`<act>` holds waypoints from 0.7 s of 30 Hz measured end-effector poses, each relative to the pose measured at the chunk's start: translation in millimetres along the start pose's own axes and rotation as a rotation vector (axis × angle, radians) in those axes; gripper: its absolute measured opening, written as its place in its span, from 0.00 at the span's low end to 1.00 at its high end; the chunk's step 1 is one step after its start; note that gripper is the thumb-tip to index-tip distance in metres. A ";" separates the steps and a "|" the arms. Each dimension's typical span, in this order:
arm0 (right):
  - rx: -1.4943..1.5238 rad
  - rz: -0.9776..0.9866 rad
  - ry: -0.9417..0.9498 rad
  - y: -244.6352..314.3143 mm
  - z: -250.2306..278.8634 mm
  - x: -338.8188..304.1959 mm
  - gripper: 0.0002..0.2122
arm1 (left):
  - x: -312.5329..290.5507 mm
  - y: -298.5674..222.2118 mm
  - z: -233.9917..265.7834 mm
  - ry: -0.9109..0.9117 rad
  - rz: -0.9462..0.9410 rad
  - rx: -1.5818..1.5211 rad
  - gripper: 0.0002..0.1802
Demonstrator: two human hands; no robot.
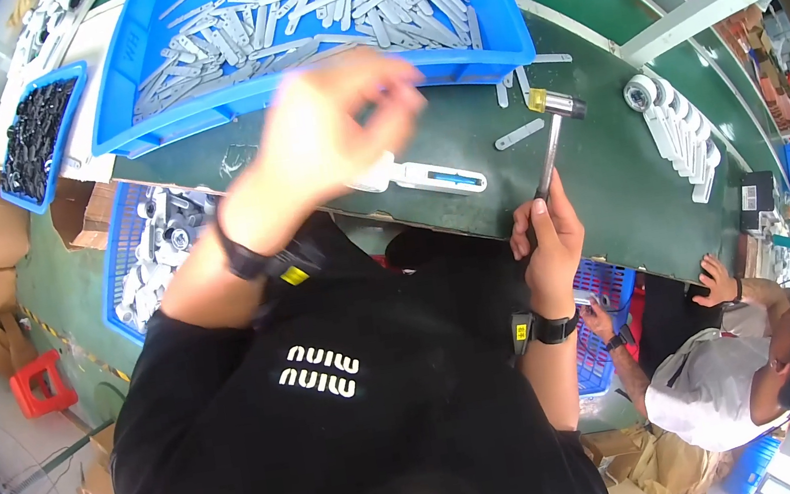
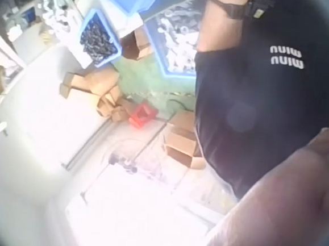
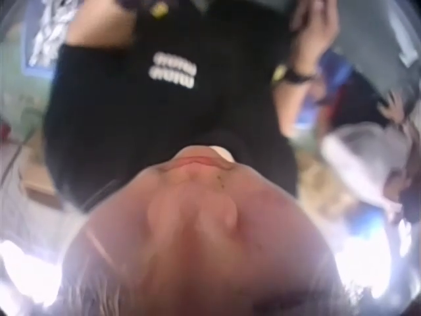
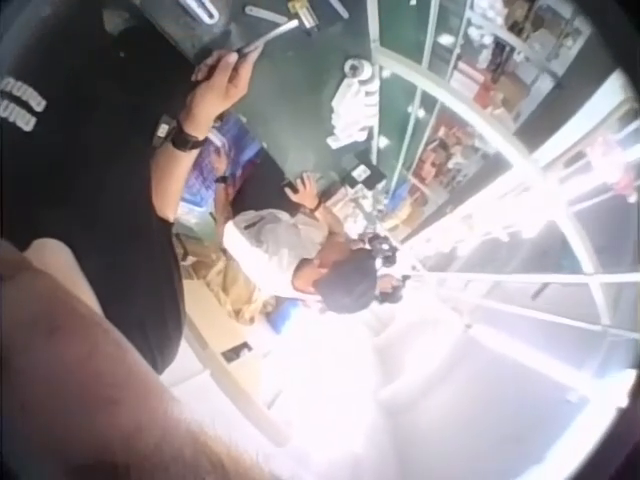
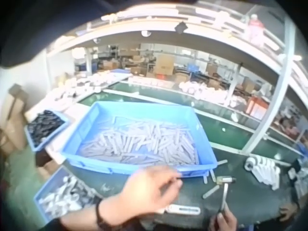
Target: Assembling white plastic brackets by inserting metal pins and tapping them into place with a small hammer.
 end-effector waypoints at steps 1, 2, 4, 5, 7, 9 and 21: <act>0.010 -0.011 0.004 -0.1 -0.4 -0.1 0.27 | 16.7 16.9 19.4 0.008 0.071 0.108 0.11; 0.021 -0.022 0.019 -0.5 -3.4 1.4 0.27 | 30.4 42.6 35.2 0.004 0.198 0.209 0.10; 0.001 -0.028 0.048 0.1 -8.8 4.8 0.26 | 49.4 102.8 60.7 0.226 0.289 0.479 0.11; -0.025 -0.039 0.071 0.2 -10.6 6.4 0.26 | 53.8 133.5 66.8 0.325 0.344 0.565 0.12; -0.025 -0.033 0.074 0.4 -12.9 9.9 0.25 | 47.6 184.3 73.9 0.514 0.373 0.753 0.12; -0.024 -0.029 0.066 -0.3 -4.4 9.4 0.24 | 42.2 199.5 68.3 0.612 0.365 0.742 0.12; -0.008 -0.062 0.094 -4.4 -5.6 -3.5 0.21 | 29.0 201.8 81.0 0.642 0.337 0.709 0.10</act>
Point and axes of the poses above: each hand's wrist, its own x-axis towards the middle knuckle, its own z-axis out of the back of the hand, y = z × x, the point moved 4 cm from there along x, towards the middle knuckle, and after that the axes turned 6 degrees about -y, right-handed, at the moved point
